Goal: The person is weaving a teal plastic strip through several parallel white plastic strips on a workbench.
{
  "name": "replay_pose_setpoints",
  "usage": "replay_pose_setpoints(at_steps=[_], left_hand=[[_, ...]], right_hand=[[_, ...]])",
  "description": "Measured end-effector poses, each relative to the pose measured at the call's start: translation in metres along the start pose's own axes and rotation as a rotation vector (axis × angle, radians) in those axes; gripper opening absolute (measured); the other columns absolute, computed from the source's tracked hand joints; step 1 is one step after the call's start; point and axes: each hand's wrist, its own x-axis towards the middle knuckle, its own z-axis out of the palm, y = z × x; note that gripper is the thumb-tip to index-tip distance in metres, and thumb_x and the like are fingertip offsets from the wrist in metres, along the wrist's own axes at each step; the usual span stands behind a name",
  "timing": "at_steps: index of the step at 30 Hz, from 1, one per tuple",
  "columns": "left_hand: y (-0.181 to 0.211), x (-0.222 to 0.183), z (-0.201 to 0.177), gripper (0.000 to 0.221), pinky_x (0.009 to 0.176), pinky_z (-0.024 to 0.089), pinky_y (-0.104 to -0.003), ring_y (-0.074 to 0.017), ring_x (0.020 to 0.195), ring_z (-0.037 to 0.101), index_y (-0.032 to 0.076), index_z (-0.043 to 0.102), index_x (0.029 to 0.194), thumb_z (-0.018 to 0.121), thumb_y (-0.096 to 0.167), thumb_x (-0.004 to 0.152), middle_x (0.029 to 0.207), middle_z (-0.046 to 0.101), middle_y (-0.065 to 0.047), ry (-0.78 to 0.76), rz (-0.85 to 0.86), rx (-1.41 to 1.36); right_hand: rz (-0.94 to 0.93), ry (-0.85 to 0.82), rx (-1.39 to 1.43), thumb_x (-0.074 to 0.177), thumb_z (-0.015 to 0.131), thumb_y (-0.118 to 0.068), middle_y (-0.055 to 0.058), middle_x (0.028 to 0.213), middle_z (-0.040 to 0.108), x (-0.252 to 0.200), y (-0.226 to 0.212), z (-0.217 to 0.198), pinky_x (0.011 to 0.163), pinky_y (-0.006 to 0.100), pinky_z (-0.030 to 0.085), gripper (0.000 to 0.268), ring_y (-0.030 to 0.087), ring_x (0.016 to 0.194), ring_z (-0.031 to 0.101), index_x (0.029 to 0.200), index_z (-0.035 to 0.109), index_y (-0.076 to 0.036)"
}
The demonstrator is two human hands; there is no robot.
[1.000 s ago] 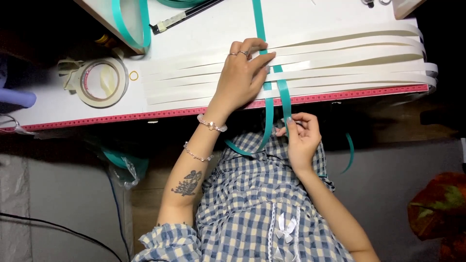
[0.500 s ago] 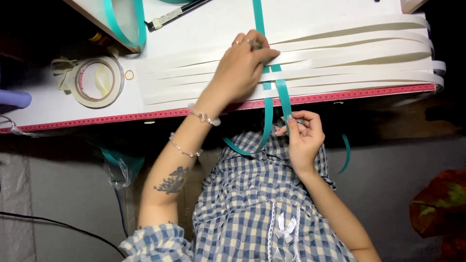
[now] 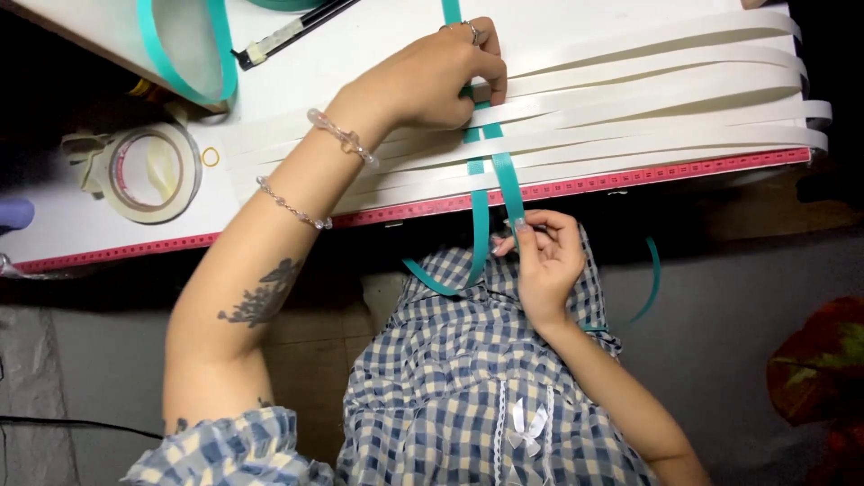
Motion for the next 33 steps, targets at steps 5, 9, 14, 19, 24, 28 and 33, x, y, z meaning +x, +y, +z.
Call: replay_pose_setpoints(at_steps=[5, 9, 14, 19, 24, 28, 33], left_hand=[[0.018, 0.011, -0.017, 0.037, 0.061, 0.039, -0.040, -0.0252, 0.104, 0.041, 0.016, 0.057, 0.092, 0.044, -0.008, 0.066, 0.103, 0.040, -0.005, -0.304, -0.210, 0.033], [0.025, 0.022, -0.018, 0.032, 0.061, 0.042, -0.042, -0.0261, 0.105, 0.041, 0.017, 0.057, 0.093, 0.048, -0.005, 0.072, 0.108, 0.039, -0.008, -0.378, -0.249, 0.127], [0.024, 0.027, -0.016, 0.020, 0.066, 0.043, -0.042, -0.0270, 0.101, 0.043, 0.017, 0.058, 0.085, 0.051, 0.000, 0.076, 0.109, 0.039, -0.008, -0.420, -0.232, 0.194], [0.022, 0.025, -0.020, 0.025, 0.063, 0.042, -0.041, -0.0226, 0.104, 0.043, 0.018, 0.058, 0.085, 0.048, -0.002, 0.075, 0.110, 0.039, -0.005, -0.428, -0.266, 0.153], [0.023, 0.022, -0.022, 0.030, 0.055, 0.038, -0.041, -0.0228, 0.090, 0.047, 0.018, 0.056, 0.084, 0.044, -0.006, 0.073, 0.105, 0.040, -0.003, -0.387, -0.309, 0.080], [0.018, 0.014, -0.021, 0.035, 0.052, 0.034, -0.037, -0.0226, 0.072, 0.047, 0.015, 0.055, 0.084, 0.043, -0.012, 0.067, 0.097, 0.045, -0.002, -0.265, -0.222, -0.007], [0.006, 0.002, -0.010, 0.035, 0.057, 0.037, -0.036, -0.0229, 0.070, 0.049, 0.010, 0.059, 0.087, 0.045, -0.012, 0.065, 0.086, 0.052, -0.006, -0.099, -0.082, -0.087]], right_hand=[[-0.004, -0.008, 0.006, 0.095, 0.053, 0.001, 0.017, 0.095, 0.054, 0.001, 0.001, 0.001, 0.061, 0.032, 0.059, 0.008, 0.025, 0.057, 0.065, 0.100, 0.048, 0.004], [0.005, -0.013, 0.014, 0.095, 0.053, 0.001, 0.017, 0.095, 0.053, 0.001, -0.001, 0.001, 0.065, 0.035, 0.062, 0.008, 0.024, 0.058, 0.065, 0.101, 0.048, 0.004], [0.007, -0.012, 0.009, 0.094, 0.055, 0.001, 0.017, 0.096, 0.055, 0.001, -0.001, 0.000, 0.061, 0.031, 0.060, 0.008, 0.024, 0.058, 0.065, 0.100, 0.049, 0.004], [0.024, -0.023, 0.033, 0.095, 0.054, 0.001, 0.017, 0.094, 0.055, 0.001, 0.001, 0.000, 0.063, 0.034, 0.062, 0.009, 0.024, 0.058, 0.066, 0.101, 0.048, 0.003], [0.059, -0.025, 0.083, 0.094, 0.055, 0.000, 0.017, 0.093, 0.055, 0.002, -0.009, 0.002, 0.060, 0.034, 0.062, 0.010, 0.024, 0.057, 0.065, 0.101, 0.048, 0.002], [0.078, -0.036, 0.099, 0.095, 0.055, -0.003, 0.015, 0.087, 0.055, 0.004, -0.014, 0.003, 0.062, 0.038, 0.064, 0.010, 0.024, 0.056, 0.065, 0.100, 0.048, 0.001], [0.093, -0.088, 0.087, 0.095, 0.054, -0.003, 0.014, 0.088, 0.054, 0.006, -0.020, 0.002, 0.060, 0.033, 0.061, 0.010, 0.024, 0.056, 0.065, 0.103, 0.049, 0.001]])
